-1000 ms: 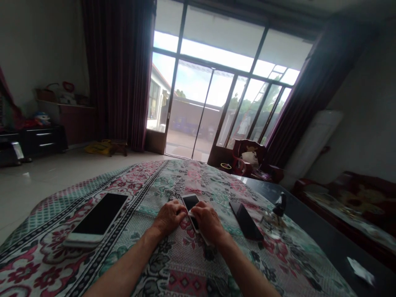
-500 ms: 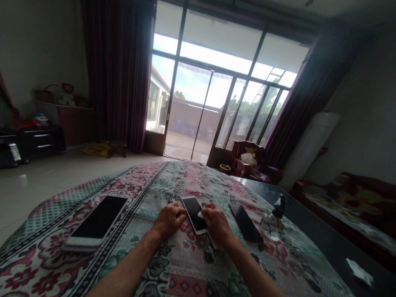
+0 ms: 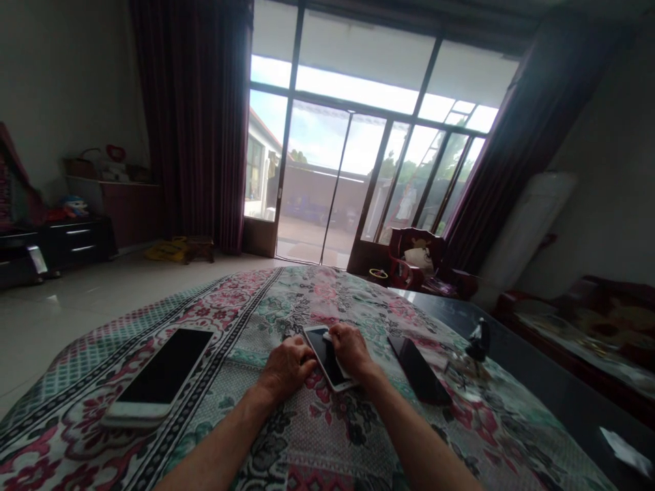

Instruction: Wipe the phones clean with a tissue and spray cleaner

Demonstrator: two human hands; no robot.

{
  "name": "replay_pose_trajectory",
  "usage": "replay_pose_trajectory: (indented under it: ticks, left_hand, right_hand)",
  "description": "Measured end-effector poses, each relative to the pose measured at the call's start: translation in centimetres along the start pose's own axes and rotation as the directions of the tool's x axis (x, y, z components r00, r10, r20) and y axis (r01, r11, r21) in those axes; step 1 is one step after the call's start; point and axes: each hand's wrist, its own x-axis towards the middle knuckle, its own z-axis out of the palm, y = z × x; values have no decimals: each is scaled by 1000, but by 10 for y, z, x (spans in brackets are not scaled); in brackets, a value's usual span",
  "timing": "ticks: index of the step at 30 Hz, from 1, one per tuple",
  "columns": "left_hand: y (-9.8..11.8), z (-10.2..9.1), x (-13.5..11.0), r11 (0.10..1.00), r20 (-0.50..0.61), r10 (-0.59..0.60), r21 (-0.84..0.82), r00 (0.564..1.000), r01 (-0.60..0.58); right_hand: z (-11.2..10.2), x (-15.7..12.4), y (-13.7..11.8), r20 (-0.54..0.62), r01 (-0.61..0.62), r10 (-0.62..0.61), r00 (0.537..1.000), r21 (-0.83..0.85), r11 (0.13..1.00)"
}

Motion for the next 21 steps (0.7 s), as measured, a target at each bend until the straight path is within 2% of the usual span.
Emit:
replay_pose_trajectory:
  ticks: [3, 8, 10, 13, 15, 17, 21]
  left_hand:
    - [0, -3, 1, 999, 13, 28, -17, 1000, -27]
    - [0, -19, -1, 990, 131, 128, -81, 983, -118]
    - [1, -24, -2, 993, 165, 116, -49, 979, -110]
    - [4, -28, -2, 993, 118, 76, 85, 990, -86]
    - [2, -27, -1, 984, 54, 112, 131, 992, -118]
    - [-5, -23, -1, 983, 14, 140, 119, 990, -141]
    - [-21, -13, -1, 998, 38, 49, 47, 998, -51]
  right_hand:
    - [2, -2, -4, -5, 14, -14, 1000, 10, 1000]
    - [0, -7, -6, -4, 64, -64, 998, 40, 997]
    - [-1, -9, -6, -2, 92, -92, 996, 57, 994]
    - [-2, -14, -8, 6, 139, -140, 990, 82, 987]
    - [-3, -18, -9, 6, 170, -171, 985, 96, 981]
    - [-4, -21, -11, 6, 199, -200, 980, 110, 974]
    - [-7, -27, -17, 17, 239, -243, 970, 128, 963]
